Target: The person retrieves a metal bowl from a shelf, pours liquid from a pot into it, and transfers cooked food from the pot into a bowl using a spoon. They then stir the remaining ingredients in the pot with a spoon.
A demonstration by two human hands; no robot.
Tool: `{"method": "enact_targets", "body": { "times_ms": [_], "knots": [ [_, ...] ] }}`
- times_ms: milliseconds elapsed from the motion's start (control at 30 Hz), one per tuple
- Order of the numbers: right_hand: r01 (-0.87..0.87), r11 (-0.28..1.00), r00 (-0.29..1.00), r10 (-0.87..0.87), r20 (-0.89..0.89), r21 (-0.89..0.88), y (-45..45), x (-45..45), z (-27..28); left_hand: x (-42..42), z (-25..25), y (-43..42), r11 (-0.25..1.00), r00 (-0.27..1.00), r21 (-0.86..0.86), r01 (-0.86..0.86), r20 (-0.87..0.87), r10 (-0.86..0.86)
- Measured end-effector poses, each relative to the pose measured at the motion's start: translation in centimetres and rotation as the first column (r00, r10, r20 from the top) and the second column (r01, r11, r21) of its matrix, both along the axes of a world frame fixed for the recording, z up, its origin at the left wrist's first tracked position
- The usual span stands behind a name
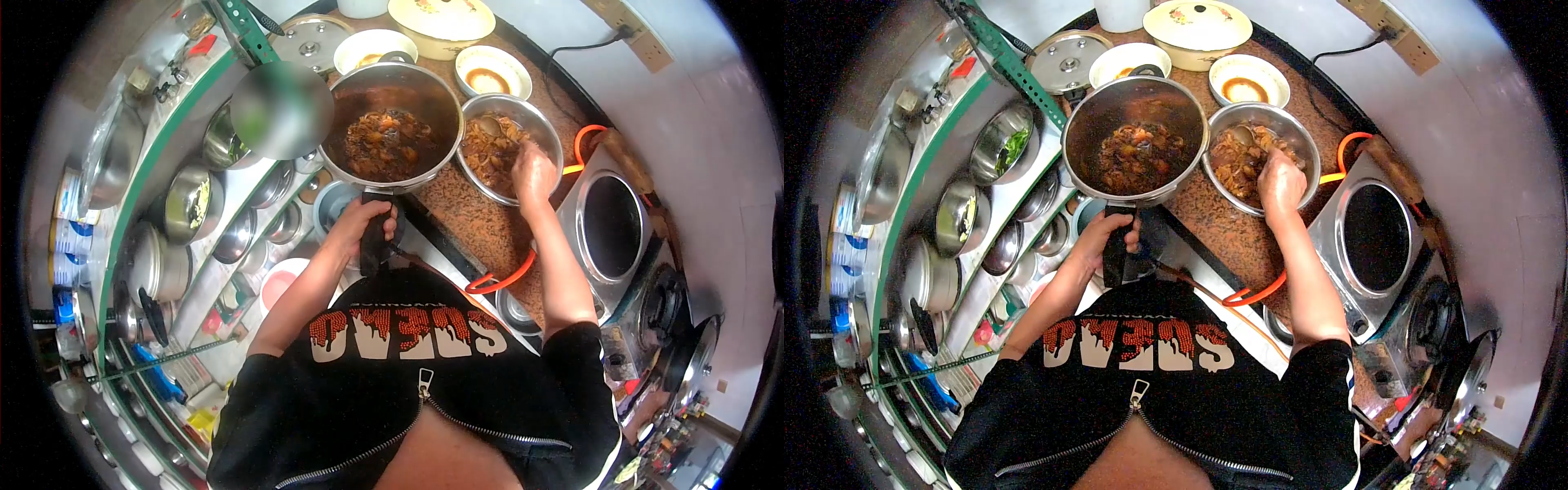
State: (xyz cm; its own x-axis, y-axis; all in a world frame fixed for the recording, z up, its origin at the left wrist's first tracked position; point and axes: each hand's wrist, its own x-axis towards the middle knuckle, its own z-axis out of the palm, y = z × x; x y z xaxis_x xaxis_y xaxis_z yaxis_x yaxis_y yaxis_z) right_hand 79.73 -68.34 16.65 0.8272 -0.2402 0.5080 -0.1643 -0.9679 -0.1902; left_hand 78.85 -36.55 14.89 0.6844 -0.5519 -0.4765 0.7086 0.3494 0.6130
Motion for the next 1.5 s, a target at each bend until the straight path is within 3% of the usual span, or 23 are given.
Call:
{"method": "enact_targets", "body": {
  "times_ms": [100, 200, 233, 300, 400, 633, 733, 933, 1067, 1133, 1233, 1333, 1367, 1400, 1433, 1467, 1500],
  "knots": [
    [0.06, 0.996, 0.992, -0.052, -0.112, 0.067, 0.1, 0.7, -0.1, 0.6, -0.3, -0.2, 1.0, 1.0, 0.003, 0.018, -0.014, -0.018],
    [0.027, 0.989, 0.998, -0.017, -0.066, 0.142, -1.1, 1.2, -1.3, 1.3, -0.6, -0.2, 0.999, 0.999, -0.007, 0.054, 0.003, -0.054],
    [0.079, 0.931, 0.993, -0.041, -0.114, 0.357, -1.2, 1.2, -1.2, 1.6, -0.6, -0.2, 0.998, 0.998, -0.011, 0.066, 0.014, -0.065],
    [0.197, 0.676, 0.974, -0.053, -0.22, 0.711, -1.5, 1.3, -0.6, 1.9, -0.7, -0.4, 0.999, 0.998, -0.007, 0.048, 0.027, -0.047],
    [0.201, 0.325, 0.979, -0.033, -0.202, 0.924, -2.2, 1.5, -1.0, 2.3, -0.7, -0.5, 0.998, 0.998, 0.024, 0.051, 0.019, -0.052],
    [0.184, 0.25, 0.983, -0.028, -0.183, 0.95, -2.3, 0.3, 0.1, 2.8, -0.8, -0.4, 0.997, 0.997, 0.056, 0.06, -0.042, -0.058],
    [0.198, 0.161, 0.98, -0.016, -0.198, 0.967, -2.7, 0.3, -0.4, 2.9, -0.7, -0.4, 0.993, 0.996, 0.091, 0.072, -0.059, -0.066],
    [0.176, 0.097, 0.984, -0.02, -0.174, 0.98, -3.1, -0.1, -0.7, 2.9, -0.8, -0.1, 0.954, 0.992, 0.286, 0.09, 0.056, -0.11],
    [0.165, 0.059, 0.986, -0.032, -0.164, 0.984, -3.9, -1.5, -0.5, 2.4, 0.5, 0.6, 0.956, 0.996, 0.285, 0.064, 0.047, -0.081],
    [0.155, 0.008, 0.988, -0.026, -0.155, 0.988, -4.3, -2.4, -0.4, 1.6, 2.8, 0.5, 0.924, 0.992, 0.379, 0.044, 0.09, -0.084],
    [0.164, -0.096, 0.986, -0.024, -0.167, 0.982, -4.9, -3.7, 0.0, 1.4, 2.1, 1.4, 0.918, 0.983, 0.391, 0.065, 0.132, -0.126],
    [0.116, -0.201, 0.993, 0.002, -0.118, 0.973, -6.2, -4.7, -1.0, 0.6, 2.0, 1.5, 0.706, 0.949, 0.69, -0.16, 0.303, -0.081],
    [0.123, -0.243, 0.992, 0.005, -0.126, 0.962, -6.6, -5.1, -1.1, 0.3, 1.8, 1.7, 0.691, 0.919, 0.667, -0.281, 0.394, -0.007],
    [0.122, -0.264, 0.992, 0.005, -0.125, 0.957, -6.9, -5.5, -1.1, 0.4, 2.1, 1.3, 0.638, 0.783, 0.598, -0.486, 0.622, 0.013],
    [0.121, -0.286, 0.992, 0.005, -0.125, 0.951, -7.1, -5.9, -1.0, 0.3, 2.6, 1.3, 0.52, 0.623, 0.591, -0.616, 0.77, -0.137],
    [0.119, -0.307, 0.992, 0.004, -0.124, 0.944, -7.4, -6.2, -1.1, 0.1, 3.4, 1.3, 0.412, 0.434, 0.53, -0.741, 0.846, -0.308],
    [0.09, -0.336, 0.996, 0.019, -0.089, 0.937, -8.0, -6.6, -1.8, -0.1, 5.0, 0.6, 0.402, 0.369, 0.497, -0.769, 0.859, -0.356]
  ]
}}
